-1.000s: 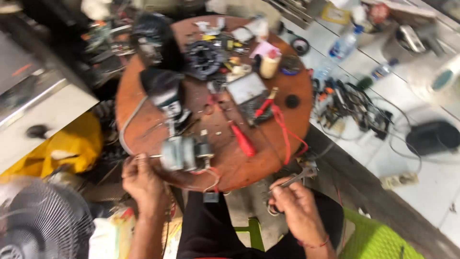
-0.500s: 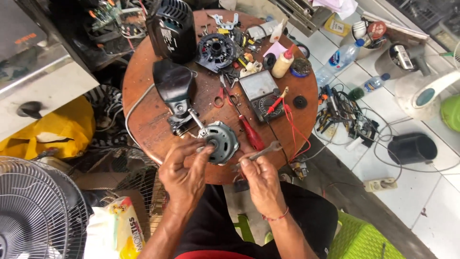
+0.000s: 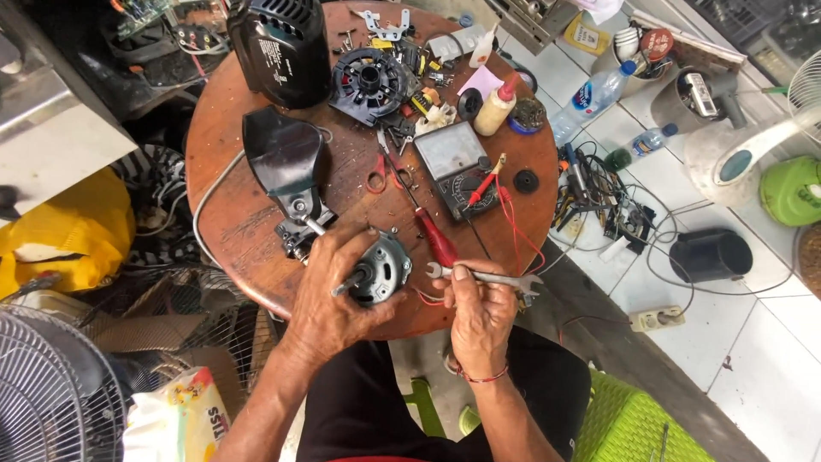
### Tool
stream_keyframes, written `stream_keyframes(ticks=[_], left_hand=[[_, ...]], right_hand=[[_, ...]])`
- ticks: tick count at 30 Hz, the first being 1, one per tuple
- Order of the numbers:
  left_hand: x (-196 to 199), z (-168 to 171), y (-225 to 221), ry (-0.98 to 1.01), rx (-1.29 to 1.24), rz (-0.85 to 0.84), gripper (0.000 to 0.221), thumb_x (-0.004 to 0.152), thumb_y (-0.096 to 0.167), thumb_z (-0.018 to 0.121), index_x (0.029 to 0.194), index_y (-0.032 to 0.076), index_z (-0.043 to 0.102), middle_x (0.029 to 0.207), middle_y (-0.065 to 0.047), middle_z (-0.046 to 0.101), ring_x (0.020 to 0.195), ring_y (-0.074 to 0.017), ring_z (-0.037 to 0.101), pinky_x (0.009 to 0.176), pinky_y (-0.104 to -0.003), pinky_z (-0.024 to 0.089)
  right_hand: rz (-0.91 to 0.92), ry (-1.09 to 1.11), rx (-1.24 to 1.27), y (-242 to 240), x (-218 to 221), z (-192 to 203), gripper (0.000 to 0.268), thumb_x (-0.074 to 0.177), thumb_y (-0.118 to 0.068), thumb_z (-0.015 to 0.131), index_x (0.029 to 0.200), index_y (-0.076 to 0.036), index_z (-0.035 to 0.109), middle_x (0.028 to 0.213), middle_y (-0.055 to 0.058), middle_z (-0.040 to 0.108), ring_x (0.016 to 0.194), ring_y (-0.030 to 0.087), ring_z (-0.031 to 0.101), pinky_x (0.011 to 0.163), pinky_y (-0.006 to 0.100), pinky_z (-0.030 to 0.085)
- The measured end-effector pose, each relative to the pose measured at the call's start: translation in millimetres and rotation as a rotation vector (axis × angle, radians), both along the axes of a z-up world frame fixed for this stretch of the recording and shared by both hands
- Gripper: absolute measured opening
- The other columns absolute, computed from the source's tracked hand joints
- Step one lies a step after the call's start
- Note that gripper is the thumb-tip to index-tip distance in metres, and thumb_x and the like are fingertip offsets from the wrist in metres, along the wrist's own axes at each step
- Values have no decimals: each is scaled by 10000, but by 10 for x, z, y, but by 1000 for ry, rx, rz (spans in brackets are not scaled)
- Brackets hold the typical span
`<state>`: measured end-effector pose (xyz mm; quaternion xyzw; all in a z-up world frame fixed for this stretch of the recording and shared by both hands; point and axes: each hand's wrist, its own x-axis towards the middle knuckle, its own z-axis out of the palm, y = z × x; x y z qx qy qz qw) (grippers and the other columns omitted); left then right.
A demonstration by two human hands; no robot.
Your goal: Assembling and repairing a small electric motor component using a screwdriver and wrench on a workshop table.
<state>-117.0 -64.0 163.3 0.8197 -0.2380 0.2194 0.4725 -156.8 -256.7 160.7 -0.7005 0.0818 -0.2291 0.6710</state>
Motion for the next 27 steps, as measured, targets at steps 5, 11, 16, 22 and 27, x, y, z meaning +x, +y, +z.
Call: stream_keyframes(ticks=[5, 11, 16, 22, 27], left_hand=[[-51, 110, -18, -9, 97, -23, 747, 853, 379, 845, 1400, 30, 475, 1358, -198, 564, 1235, -360, 570, 1036, -505, 490], [-54, 114, -102, -32, 93, 37, 744, 823, 319, 880, 1377, 22, 484, 1338, -218, 547, 1220, -374, 575, 1038, -506, 483], [-64, 134, -128, -36, 98, 60, 716, 815, 320, 899, 1334, 24, 505, 1343, -211, 560, 1206, -373, 579, 1012, -499, 487], [-58, 165, -113, -30, 88, 0, 698, 833, 301, 894, 1352, 40, 507, 1343, -212, 552, 1213, -372, 578, 1027, -491, 476], [-41, 141, -110, -29, 87, -14, 696, 834, 332, 879, 1346, 40, 509, 1341, -220, 557, 1215, -375, 579, 1032, -504, 474]], right_hand=[[81, 64, 77, 81, 17, 64, 188, 1009, -214, 590, 992, -28, 605, 655, 175, 692, 627, 199, 734, 570, 260, 536], [48, 67, 68, 171, 21, -9, 222, 1012, -235, 583, 1014, -16, 623, 780, 197, 756, 681, 204, 753, 581, 260, 566], [6, 100, 41, 154, 37, -65, 260, 999, -263, 588, 1002, -10, 651, 751, 171, 742, 651, 217, 739, 593, 293, 581], [231, 135, -13, -68, 183, 46, 185, 1038, -225, 548, 975, -65, 615, 745, 50, 637, 660, 139, 616, 634, 252, 519], [260, 286, 80, -82, 231, 125, 216, 995, -269, 597, 971, -59, 644, 629, 70, 605, 617, 177, 710, 647, 279, 528]])
